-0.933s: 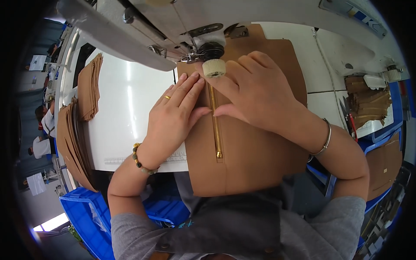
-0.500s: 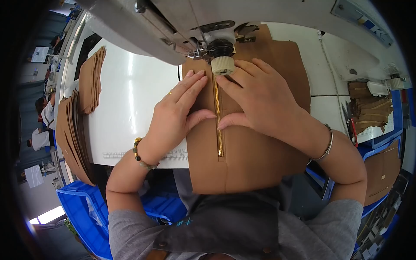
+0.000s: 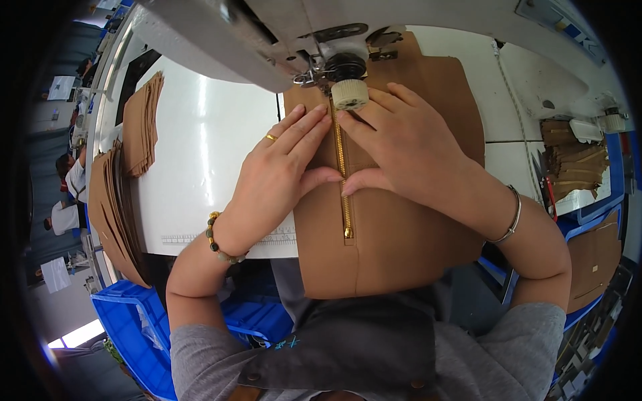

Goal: Sewing a zipper and assembling components of a leather bag using an industrial sewing machine.

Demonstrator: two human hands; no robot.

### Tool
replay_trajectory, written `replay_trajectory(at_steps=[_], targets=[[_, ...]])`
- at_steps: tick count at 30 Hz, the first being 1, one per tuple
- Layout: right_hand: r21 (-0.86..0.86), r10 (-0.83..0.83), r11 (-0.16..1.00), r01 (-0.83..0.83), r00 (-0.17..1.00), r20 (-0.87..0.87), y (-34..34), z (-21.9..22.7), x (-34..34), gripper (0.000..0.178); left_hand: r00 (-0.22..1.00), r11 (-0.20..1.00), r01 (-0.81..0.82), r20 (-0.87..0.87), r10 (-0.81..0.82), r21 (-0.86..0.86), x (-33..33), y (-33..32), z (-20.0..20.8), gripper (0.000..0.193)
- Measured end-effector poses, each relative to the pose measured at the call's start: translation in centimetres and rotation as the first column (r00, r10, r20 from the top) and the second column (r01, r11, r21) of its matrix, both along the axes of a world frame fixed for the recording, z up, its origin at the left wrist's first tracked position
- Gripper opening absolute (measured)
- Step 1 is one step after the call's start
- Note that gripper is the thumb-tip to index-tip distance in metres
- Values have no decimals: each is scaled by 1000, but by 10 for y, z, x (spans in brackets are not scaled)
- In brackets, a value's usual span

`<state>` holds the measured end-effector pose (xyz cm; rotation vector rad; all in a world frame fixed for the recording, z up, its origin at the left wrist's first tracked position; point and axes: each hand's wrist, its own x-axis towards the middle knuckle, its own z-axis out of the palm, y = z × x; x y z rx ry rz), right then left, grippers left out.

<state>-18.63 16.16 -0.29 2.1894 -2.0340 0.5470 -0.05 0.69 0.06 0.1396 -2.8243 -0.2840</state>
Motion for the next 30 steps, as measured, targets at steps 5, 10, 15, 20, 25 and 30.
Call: replay_trajectory(at_steps=[5, 10, 15, 20, 25, 30], targets=[[-6, -10, 1000, 10, 1000, -13, -2, 0, 0, 88, 1000, 1000, -9, 1, 9, -8, -1, -1, 1, 72], [-5, -4, 1000, 4, 1000, -20, -2, 1, -1, 89, 1000, 1000, -18, -6, 18, -16, -3, -2, 1, 70], [-19, -9, 1000, 8, 1000, -9, -3, -6, -7, 88, 1000, 997, -20, -15, 19, -73, -4, -4, -1, 70], [-50, 0, 999, -4, 996, -89, 11, 8, 13, 79, 999, 999, -23, -41, 21, -32, -3, -5, -5, 68], [134, 73, 987, -87, 991, 109, 76, 25, 91, 73, 996, 1000, -28, -90, 28, -5, 1, -7, -10, 63], [-28, -27, 999, 22, 979, -204, 87, -8, 120, 61, 997, 1000, -12, -71, 13, 17, 4, -8, -5, 50]])
